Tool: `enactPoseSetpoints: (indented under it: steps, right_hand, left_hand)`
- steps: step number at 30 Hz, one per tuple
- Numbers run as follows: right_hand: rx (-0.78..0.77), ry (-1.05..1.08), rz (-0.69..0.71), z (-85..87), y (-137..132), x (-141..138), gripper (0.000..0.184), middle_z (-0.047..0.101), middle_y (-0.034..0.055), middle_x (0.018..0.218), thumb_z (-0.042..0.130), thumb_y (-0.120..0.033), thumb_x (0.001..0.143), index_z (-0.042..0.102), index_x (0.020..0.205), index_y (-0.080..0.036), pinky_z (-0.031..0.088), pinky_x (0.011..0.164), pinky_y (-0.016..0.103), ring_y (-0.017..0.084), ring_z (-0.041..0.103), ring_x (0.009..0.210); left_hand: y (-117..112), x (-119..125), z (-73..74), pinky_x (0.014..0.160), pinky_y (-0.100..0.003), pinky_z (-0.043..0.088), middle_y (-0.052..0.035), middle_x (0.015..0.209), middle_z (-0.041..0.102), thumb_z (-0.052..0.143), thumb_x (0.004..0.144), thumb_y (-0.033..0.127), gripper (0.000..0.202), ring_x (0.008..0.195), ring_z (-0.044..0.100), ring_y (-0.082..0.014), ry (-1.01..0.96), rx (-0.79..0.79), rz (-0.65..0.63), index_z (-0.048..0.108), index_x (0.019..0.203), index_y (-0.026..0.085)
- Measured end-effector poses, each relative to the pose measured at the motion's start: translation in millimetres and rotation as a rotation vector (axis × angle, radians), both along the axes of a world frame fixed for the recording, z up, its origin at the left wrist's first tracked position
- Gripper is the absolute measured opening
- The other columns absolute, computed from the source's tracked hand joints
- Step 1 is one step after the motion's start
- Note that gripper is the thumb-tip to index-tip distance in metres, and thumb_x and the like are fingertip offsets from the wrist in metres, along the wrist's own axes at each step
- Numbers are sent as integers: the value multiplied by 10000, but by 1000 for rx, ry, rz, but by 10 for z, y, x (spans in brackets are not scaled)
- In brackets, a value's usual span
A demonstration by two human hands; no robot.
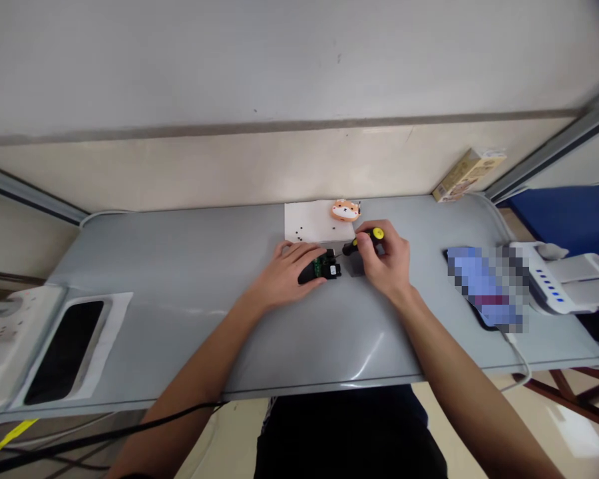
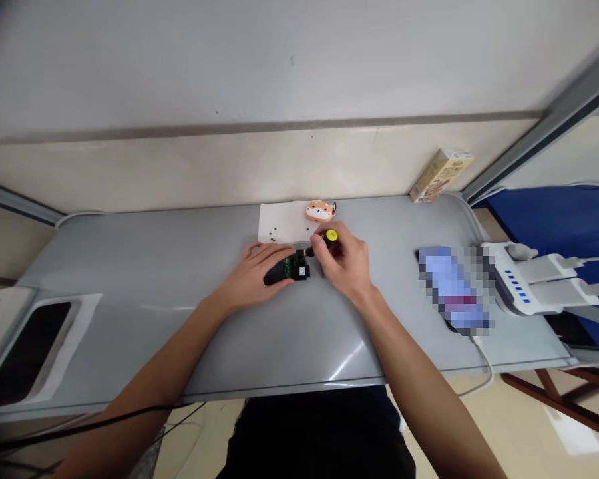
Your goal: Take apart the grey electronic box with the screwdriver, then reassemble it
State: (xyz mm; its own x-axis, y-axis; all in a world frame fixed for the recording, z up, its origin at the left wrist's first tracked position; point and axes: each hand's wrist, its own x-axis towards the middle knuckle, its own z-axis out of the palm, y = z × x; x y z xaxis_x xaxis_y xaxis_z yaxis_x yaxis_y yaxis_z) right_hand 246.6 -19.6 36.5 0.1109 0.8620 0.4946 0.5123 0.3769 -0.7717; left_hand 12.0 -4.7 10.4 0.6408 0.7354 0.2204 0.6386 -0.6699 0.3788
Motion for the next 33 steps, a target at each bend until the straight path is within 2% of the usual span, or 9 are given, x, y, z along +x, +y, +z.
enactPoseSetpoints:
  steps: [4, 10, 15, 22, 28, 33]
  right_hand:
    - [6, 68, -3, 25, -9, -23, 241, 689, 17, 826, 576, -471, 972, 649, 926, -246, 451, 598, 279, 145, 578, 661]
    - [5, 327, -22, 65, 2, -81, 305, 635, 11, 793, 522, -512, 997, 633, 904, -243, 466, 572, 284, 137, 598, 630]
    - [-3, 407, -41, 79, 17, -96, 342, 606, 9, 782, 515, -545, 995, 628, 886, -242, 470, 519, 267, 128, 576, 605]
    - [0, 403, -42, 58, 34, -65, 361, 585, 0, 763, 516, -554, 996, 625, 883, -229, 469, 506, 246, 114, 559, 591]
    - [81, 384, -36, 8, 69, -35, 367, 576, -6, 743, 528, -551, 999, 634, 890, -216, 483, 520, 248, 105, 547, 577]
    - [78, 403, -22, -15, 74, -45, 341, 570, -12, 719, 544, -533, 997, 630, 887, -222, 476, 524, 248, 105, 548, 565]
  left_hand:
    - [-13, 8, -1, 1203, -494, 297, -87, 1441, 610, 636, 985, 445, 464, 1294, 586, -277, -18, 19, 4, 561, 1412, 279]
    - [-20, 32, -34, 1145, -462, 362, -50, 1278, 689, 603, 1010, 336, 139, 1161, 646, -220, -163, 85, 53, 703, 1067, 258]
    - [-2, 37, -53, 1079, -451, 402, -36, 1172, 715, 619, 993, 303, 132, 1046, 669, -191, -246, 115, 73, 715, 923, 246]
    - [-3, 27, -9, 1050, -444, 395, -27, 1114, 722, 628, 975, 245, 114, 1003, 668, -185, -236, 183, 56, 724, 913, 246]
    - [7, 33, -38, 1012, -421, 402, -16, 1070, 725, 656, 967, 239, 79, 981, 662, -176, -246, 263, 28, 714, 913, 239]
    - [-4, 47, -42, 1022, -423, 400, -18, 1071, 725, 643, 978, 261, 95, 985, 662, -177, -247, 235, 29, 708, 914, 238]
